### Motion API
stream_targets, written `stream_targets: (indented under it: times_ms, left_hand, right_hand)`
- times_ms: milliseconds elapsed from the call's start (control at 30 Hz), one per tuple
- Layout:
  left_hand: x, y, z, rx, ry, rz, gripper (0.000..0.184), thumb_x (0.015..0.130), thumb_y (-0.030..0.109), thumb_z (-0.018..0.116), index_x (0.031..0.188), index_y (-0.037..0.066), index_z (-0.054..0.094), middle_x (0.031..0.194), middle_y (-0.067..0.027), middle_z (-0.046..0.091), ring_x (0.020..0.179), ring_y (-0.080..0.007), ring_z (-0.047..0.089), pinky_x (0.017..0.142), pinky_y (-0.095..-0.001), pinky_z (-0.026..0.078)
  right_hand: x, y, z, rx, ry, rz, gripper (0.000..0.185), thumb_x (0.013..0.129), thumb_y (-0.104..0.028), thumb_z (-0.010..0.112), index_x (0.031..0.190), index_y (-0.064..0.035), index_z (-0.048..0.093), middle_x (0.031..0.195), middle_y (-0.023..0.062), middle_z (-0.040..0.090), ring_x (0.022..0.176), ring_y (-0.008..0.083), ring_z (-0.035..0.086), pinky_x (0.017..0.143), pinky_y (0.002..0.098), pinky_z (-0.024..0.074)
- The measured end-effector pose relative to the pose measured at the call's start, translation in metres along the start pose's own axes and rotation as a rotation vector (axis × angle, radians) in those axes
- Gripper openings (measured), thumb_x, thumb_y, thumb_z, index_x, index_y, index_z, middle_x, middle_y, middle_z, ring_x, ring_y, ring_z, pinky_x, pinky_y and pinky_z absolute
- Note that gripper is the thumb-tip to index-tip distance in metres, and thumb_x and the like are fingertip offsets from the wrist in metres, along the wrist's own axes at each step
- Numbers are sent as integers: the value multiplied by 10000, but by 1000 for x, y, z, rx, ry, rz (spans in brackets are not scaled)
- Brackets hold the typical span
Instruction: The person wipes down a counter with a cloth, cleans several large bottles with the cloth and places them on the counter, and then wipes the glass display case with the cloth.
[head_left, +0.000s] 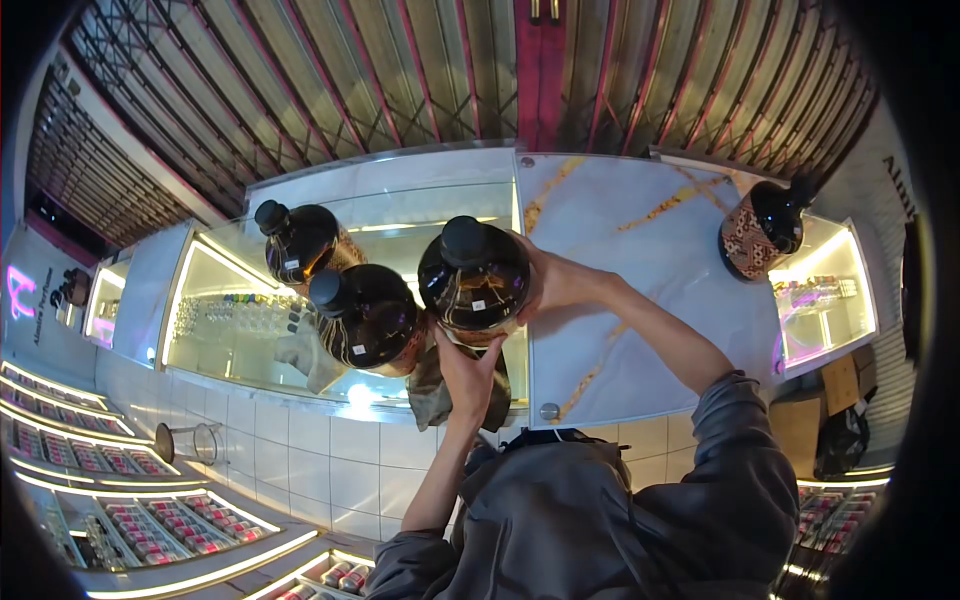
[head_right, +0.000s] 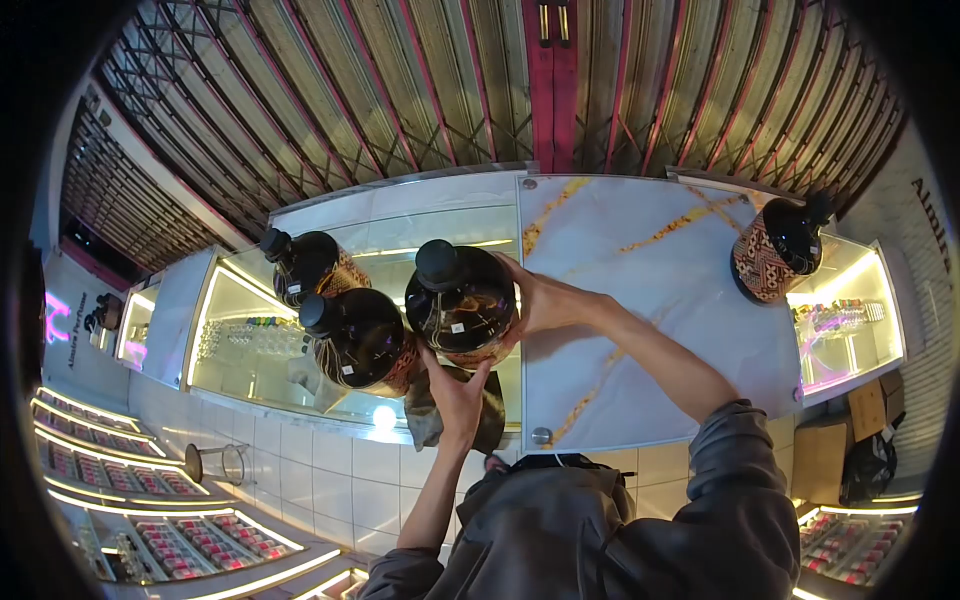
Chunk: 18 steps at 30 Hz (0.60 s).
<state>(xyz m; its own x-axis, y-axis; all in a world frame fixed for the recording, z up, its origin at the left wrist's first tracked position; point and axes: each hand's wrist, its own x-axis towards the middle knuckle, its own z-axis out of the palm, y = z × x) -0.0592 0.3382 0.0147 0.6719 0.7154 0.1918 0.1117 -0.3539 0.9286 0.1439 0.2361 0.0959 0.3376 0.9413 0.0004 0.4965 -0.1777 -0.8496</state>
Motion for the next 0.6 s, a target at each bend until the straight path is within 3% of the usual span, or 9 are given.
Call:
stream_targets:
  times_ms: [400, 600]
  left_hand:
    - [1, -4, -5, 9, -11, 63, 1065, 746, 187, 850, 1539, -62, 186, 1470, -289, 404, 1287, -412, 461, 1095, -417, 364]
    - [6, 22, -19, -46, 13, 242, 984, 795, 170, 811, 1535, -58, 204, 1523, -274, 331, 1326, -417, 420, 1107, -441, 347]
  right_hand:
    - [-6, -15, 5, 35, 115, -49, 1226, 494, -117, 956, 1529, -87, 300, 1408, 116, 563, 1241, 265, 557, 1080, 383, 436]
    - [-18, -28, -1, 92, 155, -59, 1221, 496, -98, 959, 1529, -78, 308, 1432, 114, 542, 1268, 266, 538, 1101, 387, 414]
